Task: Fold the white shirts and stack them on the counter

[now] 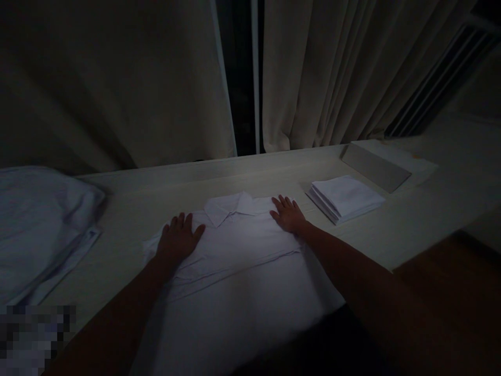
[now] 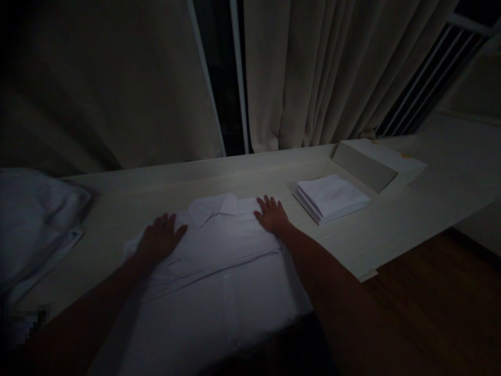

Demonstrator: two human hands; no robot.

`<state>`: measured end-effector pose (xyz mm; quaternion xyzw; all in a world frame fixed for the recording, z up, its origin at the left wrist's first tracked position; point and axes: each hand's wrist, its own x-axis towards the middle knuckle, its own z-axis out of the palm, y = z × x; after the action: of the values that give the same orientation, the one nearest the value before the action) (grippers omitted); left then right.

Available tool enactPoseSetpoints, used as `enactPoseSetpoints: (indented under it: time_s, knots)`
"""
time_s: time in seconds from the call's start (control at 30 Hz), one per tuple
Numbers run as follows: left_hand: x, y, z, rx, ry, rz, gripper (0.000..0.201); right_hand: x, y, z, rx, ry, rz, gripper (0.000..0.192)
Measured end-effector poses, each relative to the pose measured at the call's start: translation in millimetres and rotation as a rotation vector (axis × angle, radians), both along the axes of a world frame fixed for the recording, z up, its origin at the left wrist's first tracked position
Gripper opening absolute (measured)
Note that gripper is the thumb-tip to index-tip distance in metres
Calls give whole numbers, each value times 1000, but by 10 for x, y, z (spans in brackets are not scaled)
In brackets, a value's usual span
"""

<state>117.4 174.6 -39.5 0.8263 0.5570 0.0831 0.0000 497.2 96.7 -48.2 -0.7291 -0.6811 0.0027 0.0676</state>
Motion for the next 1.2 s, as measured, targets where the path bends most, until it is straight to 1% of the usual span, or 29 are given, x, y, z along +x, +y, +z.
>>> enactPoseSetpoints:
  time_s: [0.13, 0.27, 0.4, 0.63, 0.93, 1.1, 1.2]
  knots:
    - [-7, 55, -25, 82, 84, 0, 69, 10, 62, 16, -23, -21, 13, 70]
    - [-39, 198, -98, 124, 122, -13, 72, 22, 181, -2, -3, -34, 24, 71]
    - [-40, 352, -142, 128, 140, -13, 76, 40, 307, -24, 2, -40, 32, 71]
    - [30, 528, -92, 138, 103, -31, 67, 101, 576, -74, 11, -45, 21, 72]
    - [47, 1038, -319, 161, 136, -24, 77, 212, 964, -134, 13, -28, 32, 75]
    - [47, 1180, -359, 185, 172, -97, 73, 257, 1141, -167, 20, -21, 45, 75]
    - [62, 1216, -334, 162, 151, -101, 72, 263, 1181, -151, 42, -11, 53, 73]
